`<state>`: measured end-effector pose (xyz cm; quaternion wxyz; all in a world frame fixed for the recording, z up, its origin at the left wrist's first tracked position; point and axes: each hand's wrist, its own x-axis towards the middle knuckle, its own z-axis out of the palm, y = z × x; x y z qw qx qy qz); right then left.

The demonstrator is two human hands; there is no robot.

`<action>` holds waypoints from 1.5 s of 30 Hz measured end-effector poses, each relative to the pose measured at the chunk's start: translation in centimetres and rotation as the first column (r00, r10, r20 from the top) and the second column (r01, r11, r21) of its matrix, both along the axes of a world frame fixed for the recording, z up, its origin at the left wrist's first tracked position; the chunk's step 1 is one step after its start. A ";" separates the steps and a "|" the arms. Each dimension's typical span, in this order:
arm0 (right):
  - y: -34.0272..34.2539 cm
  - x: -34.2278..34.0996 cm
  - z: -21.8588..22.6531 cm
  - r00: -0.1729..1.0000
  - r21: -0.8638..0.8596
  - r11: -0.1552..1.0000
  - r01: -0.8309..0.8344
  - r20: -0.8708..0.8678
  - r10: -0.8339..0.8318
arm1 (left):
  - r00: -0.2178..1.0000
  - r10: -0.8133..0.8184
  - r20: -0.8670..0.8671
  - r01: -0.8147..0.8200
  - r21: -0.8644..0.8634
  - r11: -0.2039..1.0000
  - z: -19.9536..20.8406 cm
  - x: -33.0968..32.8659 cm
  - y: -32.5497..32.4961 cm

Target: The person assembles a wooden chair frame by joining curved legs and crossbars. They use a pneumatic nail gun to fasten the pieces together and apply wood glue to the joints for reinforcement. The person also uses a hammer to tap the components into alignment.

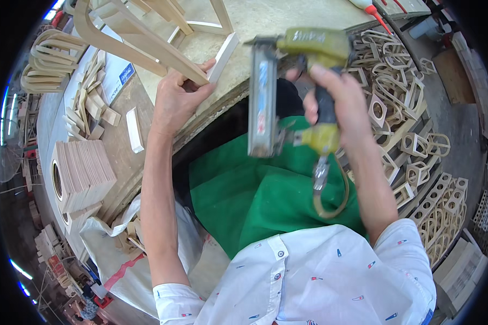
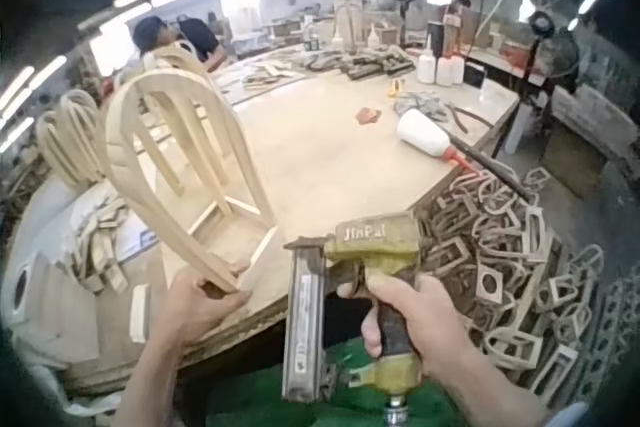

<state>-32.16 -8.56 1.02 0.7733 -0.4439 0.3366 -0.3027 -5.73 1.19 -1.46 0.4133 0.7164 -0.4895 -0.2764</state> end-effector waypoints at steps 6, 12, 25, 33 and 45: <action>4.9 1.6 -1.7 0.984 0.183 0.983 -0.031 0.177 -0.002 | 1.000 0.010 0.024 -0.011 0.033 0.999 0.9 -0.5 -0.2; 5.3 2.3 -2.5 0.978 0.167 0.984 -0.058 0.206 0.023 | 0.999 -0.001 0.045 0.001 0.014 1.000 0.9 -0.4 -0.1; 5.9 2.6 -2.5 0.977 0.176 0.984 -0.003 0.209 -0.034 | 0.994 -0.001 0.108 0.008 -0.066 0.998 0.3 -0.3 -0.2; 5.6 2.5 -3.1 0.974 0.203 0.979 -0.010 0.222 -0.036 | 0.999 -0.047 0.009 0.048 -0.042 0.998 0.3 0.4 0.0; 5.8 2.5 -3.2 0.979 0.164 0.986 -0.039 0.203 0.005 | 0.996 -0.089 0.031 0.088 0.038 0.995 1.2 0.5 0.0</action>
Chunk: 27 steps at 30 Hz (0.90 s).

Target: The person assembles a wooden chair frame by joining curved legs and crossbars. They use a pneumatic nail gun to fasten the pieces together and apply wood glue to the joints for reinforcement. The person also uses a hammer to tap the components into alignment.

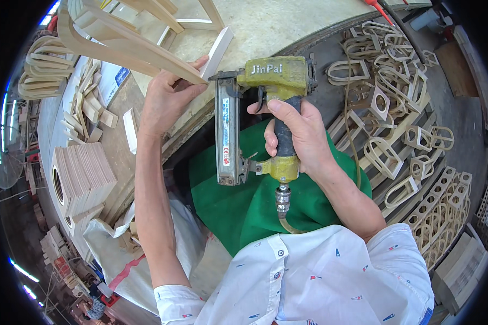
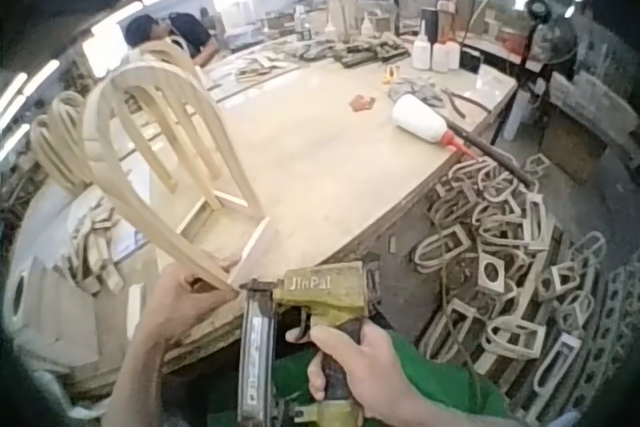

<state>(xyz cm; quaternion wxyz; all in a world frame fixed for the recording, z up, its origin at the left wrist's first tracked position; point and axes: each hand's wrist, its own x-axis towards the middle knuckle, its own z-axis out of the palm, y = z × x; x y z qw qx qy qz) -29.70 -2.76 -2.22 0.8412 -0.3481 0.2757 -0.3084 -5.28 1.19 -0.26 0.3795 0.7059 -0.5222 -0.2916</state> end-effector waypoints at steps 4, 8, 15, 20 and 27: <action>0.1 0.1 0.3 1.000 -0.018 1.000 0.001 -0.027 -0.001 | 0.999 -0.001 -0.044 0.000 -0.036 0.999 -0.2 -0.1 0.0; 0.1 0.1 0.5 0.999 -0.003 1.000 0.009 -0.034 -0.009 | 1.000 -0.003 0.009 0.003 -0.049 0.999 -0.4 0.3 -0.1; 0.1 0.1 0.2 0.999 0.025 1.000 0.014 -0.041 -0.013 | 0.999 -0.017 0.030 0.019 -0.067 0.998 -0.5 0.0 0.0; 0.1 0.1 0.2 0.998 0.035 0.999 0.002 -0.062 0.000 | 1.000 0.003 -0.003 -0.004 -0.061 0.998 -0.6 -0.1 0.1; -0.9 -0.1 0.5 1.000 0.027 0.999 -0.029 -0.011 0.029 | 0.992 0.053 -0.114 -0.039 0.123 0.992 1.7 -0.5 0.0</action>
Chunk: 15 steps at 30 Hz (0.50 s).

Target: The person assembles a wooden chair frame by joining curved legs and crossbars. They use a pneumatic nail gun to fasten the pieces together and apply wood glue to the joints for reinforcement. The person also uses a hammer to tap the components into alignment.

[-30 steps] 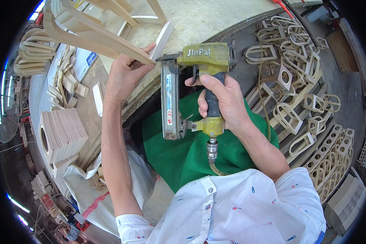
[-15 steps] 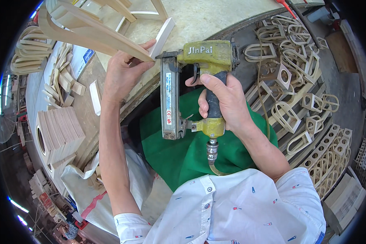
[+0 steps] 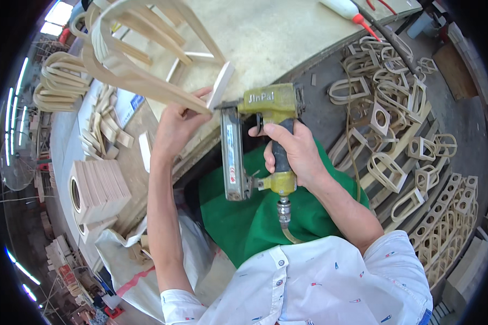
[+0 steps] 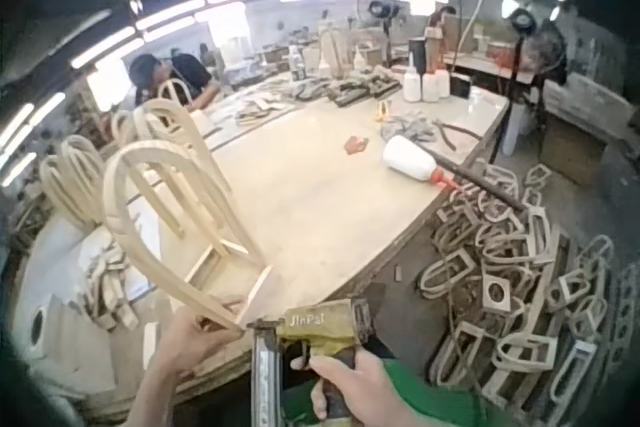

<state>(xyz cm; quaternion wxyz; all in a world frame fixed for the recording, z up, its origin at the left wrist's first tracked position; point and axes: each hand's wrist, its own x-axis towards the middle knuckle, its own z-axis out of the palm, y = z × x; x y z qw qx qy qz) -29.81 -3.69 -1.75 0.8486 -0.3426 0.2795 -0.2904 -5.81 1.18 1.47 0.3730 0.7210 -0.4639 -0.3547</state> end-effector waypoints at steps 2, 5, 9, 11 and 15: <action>-0.7 -0.6 -0.2 1.000 0.006 1.000 -0.006 0.004 0.006 | 0.996 -0.002 -0.091 0.000 -0.031 1.000 0.3 1.5 -0.2; -2.5 -1.2 0.1 0.999 -0.052 0.998 0.038 -0.001 -0.038 | 0.998 0.017 -0.054 -0.024 -0.137 0.990 0.5 2.9 -1.0; -5.2 -0.8 0.7 0.998 -0.097 0.993 0.065 -0.017 -0.067 | 0.990 -0.048 0.136 0.073 -0.180 0.981 0.5 3.4 -4.9; -6.2 -0.4 0.8 0.997 -0.127 0.990 0.068 -0.011 -0.070 | 0.969 -0.118 0.215 0.154 -0.159 0.975 -0.2 3.8 -6.4; -7.0 -0.2 0.6 0.997 -0.116 0.991 0.069 -0.012 -0.070 | 0.909 -0.221 0.354 0.262 -0.073 0.962 -1.3 3.7 -7.7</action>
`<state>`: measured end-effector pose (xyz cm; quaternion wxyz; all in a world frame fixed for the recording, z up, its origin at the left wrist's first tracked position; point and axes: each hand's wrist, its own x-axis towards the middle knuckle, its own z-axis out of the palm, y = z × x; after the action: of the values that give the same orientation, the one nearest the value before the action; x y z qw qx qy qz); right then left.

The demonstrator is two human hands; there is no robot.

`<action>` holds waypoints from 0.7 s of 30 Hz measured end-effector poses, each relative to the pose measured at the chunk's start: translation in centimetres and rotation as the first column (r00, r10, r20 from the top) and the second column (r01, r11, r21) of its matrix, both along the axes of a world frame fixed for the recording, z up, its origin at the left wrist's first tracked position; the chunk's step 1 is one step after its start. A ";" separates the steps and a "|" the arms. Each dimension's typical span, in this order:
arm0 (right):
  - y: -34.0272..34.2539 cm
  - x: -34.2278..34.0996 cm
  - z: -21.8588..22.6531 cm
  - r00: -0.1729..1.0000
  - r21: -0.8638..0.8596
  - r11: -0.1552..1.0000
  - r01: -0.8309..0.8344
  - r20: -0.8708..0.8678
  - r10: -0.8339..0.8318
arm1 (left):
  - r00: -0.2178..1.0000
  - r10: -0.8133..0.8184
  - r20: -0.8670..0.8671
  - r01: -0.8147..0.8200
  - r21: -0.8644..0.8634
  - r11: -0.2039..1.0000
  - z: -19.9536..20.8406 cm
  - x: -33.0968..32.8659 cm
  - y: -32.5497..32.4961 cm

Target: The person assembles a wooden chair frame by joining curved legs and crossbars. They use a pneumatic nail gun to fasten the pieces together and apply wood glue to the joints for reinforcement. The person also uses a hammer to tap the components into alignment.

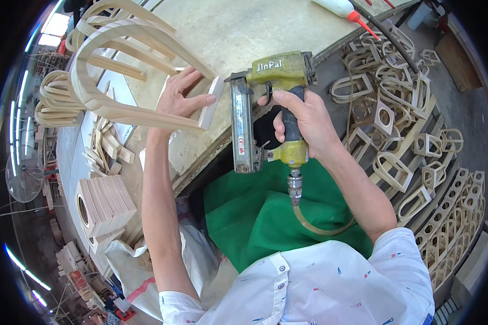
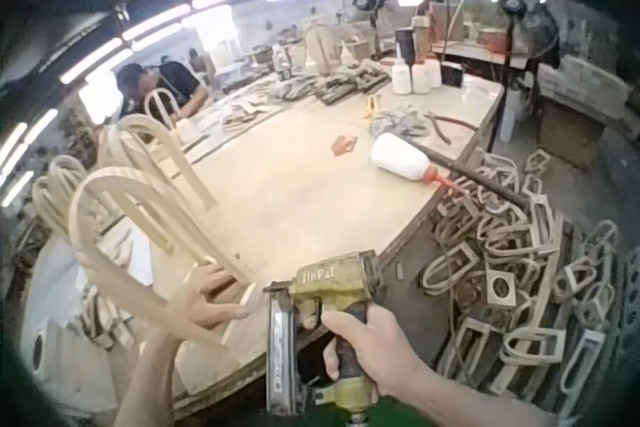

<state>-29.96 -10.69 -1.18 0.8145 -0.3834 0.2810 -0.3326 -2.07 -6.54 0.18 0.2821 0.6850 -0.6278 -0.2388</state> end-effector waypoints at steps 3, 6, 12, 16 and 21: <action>-0.2 0.3 -0.3 1.000 0.015 1.000 -0.009 0.016 0.009 | 0.996 -0.027 0.089 0.024 0.033 0.999 0.8 -0.6 -0.2; -0.2 0.4 -0.5 0.999 0.033 0.999 -0.004 0.033 0.003 | 0.993 -0.027 0.112 0.022 0.045 0.999 1.1 -1.0 -0.2; -0.2 0.5 -0.5 0.999 0.043 0.999 0.005 0.036 -0.007 | 0.998 -0.002 0.070 -0.001 0.044 0.999 0.9 -1.0 0.0; -0.2 0.5 -0.6 0.999 0.041 0.999 -0.001 0.046 -0.001 | 1.000 0.016 0.015 -0.017 0.047 0.999 0.6 -0.8 0.2; -0.8 0.0 0.9 1.000 -0.033 0.999 -0.024 0.005 0.024 | 0.997 0.020 -0.080 -0.017 0.034 0.999 -0.8 0.5 0.3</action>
<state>-30.00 -11.45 -0.31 0.8129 -0.3991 0.2687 -0.3283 -1.55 -6.27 -0.65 0.2978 0.6852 -0.6057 -0.2739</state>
